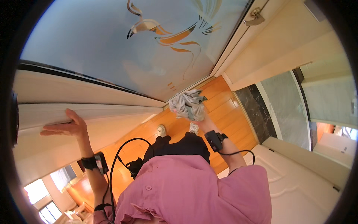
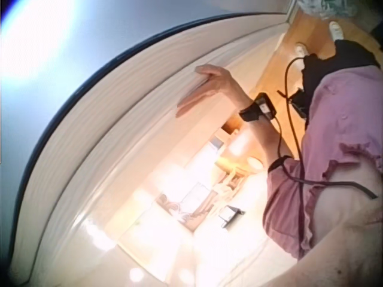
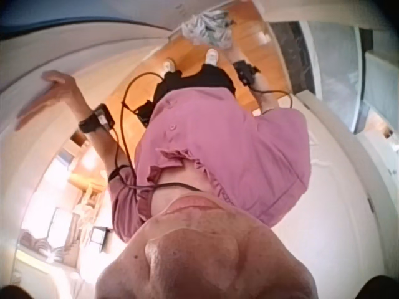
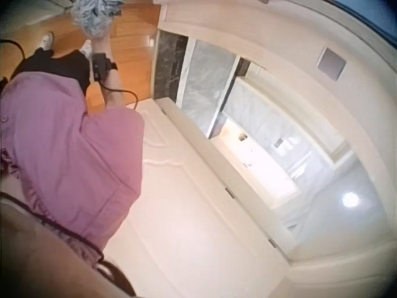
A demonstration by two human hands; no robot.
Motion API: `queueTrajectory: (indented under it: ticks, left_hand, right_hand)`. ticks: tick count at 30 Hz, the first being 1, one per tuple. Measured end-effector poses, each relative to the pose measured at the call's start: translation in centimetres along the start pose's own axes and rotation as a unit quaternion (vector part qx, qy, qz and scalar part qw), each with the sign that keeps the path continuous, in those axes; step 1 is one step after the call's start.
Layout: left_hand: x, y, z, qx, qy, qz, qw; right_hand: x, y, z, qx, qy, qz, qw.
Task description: Clean various surfaces in a bedroom, including a wardrobe, vanity, window sill, fan, and door frame using a cloth.
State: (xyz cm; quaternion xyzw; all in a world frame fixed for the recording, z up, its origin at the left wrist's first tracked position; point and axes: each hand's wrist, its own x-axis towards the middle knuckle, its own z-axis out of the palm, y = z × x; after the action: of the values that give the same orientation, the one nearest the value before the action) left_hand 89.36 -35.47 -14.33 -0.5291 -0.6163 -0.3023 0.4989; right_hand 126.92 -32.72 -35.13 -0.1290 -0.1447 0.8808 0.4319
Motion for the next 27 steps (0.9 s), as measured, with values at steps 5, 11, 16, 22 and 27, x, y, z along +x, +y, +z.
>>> queueTrajectory:
  ticks: [5, 11, 16, 22, 27]
  left_hand:
    - [-0.2, -0.8, 1.0, 0.005, 0.031, 0.020, 0.999]
    - [-0.1, -0.6, 0.5, -0.029, 0.054, 0.011, 0.998]
    - [-0.4, 0.1, 1.2, -0.135, 0.070, -0.016, 0.988]
    - [-10.0, 3.0, 1.9, -0.200, 0.003, -0.098, 0.975]
    - [-22.6, 7.1, 0.6, -0.251, -0.207, -0.150, 0.934]
  right_hand:
    - [-0.8, -4.2, 3.7, 0.331, 0.092, -0.001, 0.939]
    - [7.9, -11.0, 24.0, -0.560, -0.089, -0.490, 0.662]
    - [17.5, -13.7, 33.3, -0.540, -0.229, -0.802, 0.112]
    - [20.3, -9.6, 27.8, -0.582, -0.270, -0.733, 0.224]
    - [20.2, -5.3, 8.0, -0.740, -0.192, -0.636, 0.103]
